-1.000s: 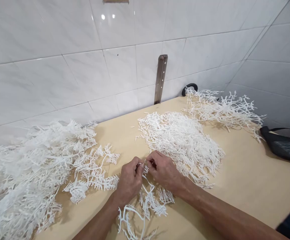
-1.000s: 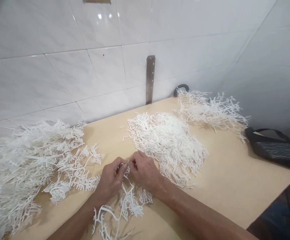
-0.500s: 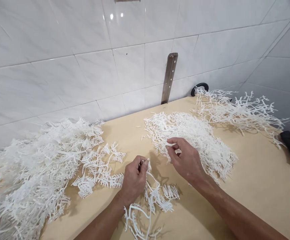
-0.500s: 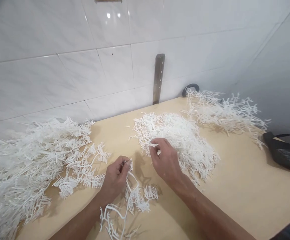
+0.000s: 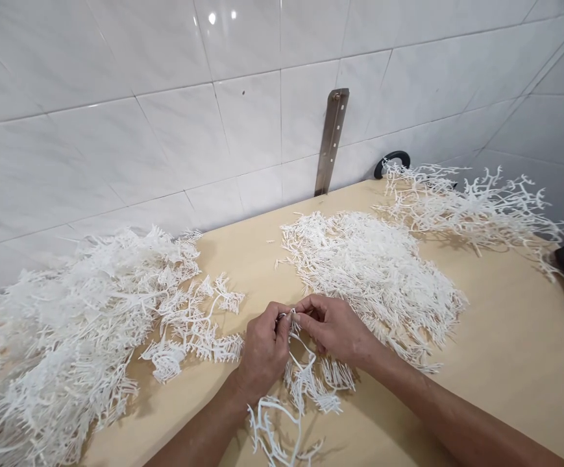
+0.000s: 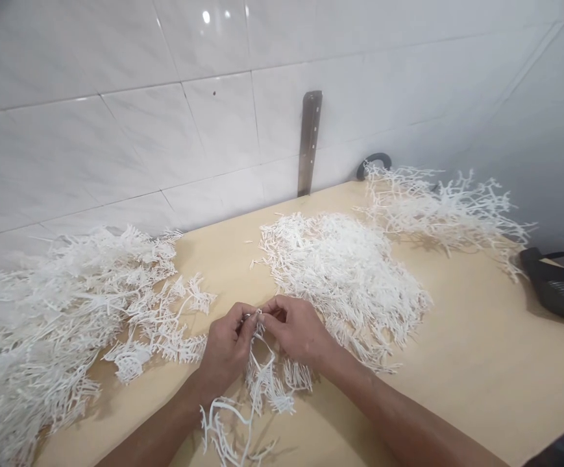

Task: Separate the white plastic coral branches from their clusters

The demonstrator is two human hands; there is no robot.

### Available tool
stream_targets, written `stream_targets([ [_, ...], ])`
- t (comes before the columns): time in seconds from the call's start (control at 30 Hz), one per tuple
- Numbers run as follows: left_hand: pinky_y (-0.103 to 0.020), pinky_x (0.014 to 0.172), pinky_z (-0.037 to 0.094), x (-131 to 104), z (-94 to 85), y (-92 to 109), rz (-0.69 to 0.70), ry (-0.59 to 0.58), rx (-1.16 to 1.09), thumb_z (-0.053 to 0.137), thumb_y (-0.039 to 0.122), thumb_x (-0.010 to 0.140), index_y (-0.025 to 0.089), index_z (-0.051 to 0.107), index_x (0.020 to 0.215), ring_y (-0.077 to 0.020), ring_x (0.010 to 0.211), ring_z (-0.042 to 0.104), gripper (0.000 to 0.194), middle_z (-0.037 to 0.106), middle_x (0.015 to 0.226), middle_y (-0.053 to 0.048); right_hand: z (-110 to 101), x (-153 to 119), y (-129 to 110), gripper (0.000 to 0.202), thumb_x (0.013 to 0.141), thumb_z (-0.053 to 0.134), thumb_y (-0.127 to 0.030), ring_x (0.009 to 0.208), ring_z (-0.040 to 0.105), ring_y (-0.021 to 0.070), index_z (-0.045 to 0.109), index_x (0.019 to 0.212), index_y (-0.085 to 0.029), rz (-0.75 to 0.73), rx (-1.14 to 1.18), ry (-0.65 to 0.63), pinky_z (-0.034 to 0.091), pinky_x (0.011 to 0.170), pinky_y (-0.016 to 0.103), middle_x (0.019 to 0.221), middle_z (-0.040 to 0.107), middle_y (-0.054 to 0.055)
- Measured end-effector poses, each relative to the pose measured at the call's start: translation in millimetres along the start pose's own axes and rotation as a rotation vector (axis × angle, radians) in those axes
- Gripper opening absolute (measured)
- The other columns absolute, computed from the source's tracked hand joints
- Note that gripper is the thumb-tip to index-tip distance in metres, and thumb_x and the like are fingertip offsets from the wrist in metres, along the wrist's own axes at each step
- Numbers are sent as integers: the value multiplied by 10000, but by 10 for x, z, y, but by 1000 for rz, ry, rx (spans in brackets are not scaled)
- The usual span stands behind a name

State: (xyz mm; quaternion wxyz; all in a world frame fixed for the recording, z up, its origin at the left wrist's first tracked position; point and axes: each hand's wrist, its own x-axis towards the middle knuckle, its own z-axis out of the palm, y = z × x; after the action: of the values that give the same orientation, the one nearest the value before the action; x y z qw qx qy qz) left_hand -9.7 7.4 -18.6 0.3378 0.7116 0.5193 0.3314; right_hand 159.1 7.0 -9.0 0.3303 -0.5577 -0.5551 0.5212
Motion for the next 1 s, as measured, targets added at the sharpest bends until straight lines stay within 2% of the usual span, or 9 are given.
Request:
stream_targets([
  [0.2,-245,563,349,4,0,7,-24,-10,18,455,338,957,192,648,922,-131,544,484,245,559,603,29,21,-35,-37,176,881,558,-257,588,637,148,726,877,-204,-220,-302,164,498,539,259,741,717,24],
  [0.33,-248,576,354,6,3,3,-23,-14,28,454,344,958,201,638,909,-141,566,511,238,586,626,21,42,-55,-79,156,861,548,-204,654,633,160,703,850,-201,-305,-398,210,478,614,279,749,714,24],
  [0.6,-276,598,340,-5,6,11,33,-107,236,369,280,979,217,491,845,-168,622,520,192,607,725,-18,42,-52,-74,105,835,545,-202,613,563,147,609,752,-196,-199,-449,202,409,570,265,686,649,-1],
  [0.73,-273,568,305,9,9,27,31,-126,274,369,238,960,231,417,773,-164,590,482,193,564,692,-7,53,-32,-29,114,850,518,-163,666,564,151,577,757,-194,-267,-505,223,409,595,264,757,641,19],
  [0.9,-266,595,328,30,-13,50,30,-109,180,380,203,946,228,462,807,-161,615,506,164,592,710,-2,123,-21,-11,147,868,471,-144,576,477,130,509,737,-198,-400,-653,322,352,532,259,733,573,25],
  [1.0,-266,594,326,5,-22,48,75,-99,193,369,188,945,225,473,810,-157,610,506,174,598,712,-3,140,-15,-28,161,841,458,-124,551,471,130,486,706,-207,-403,-678,329,346,504,260,707,565,29],
])
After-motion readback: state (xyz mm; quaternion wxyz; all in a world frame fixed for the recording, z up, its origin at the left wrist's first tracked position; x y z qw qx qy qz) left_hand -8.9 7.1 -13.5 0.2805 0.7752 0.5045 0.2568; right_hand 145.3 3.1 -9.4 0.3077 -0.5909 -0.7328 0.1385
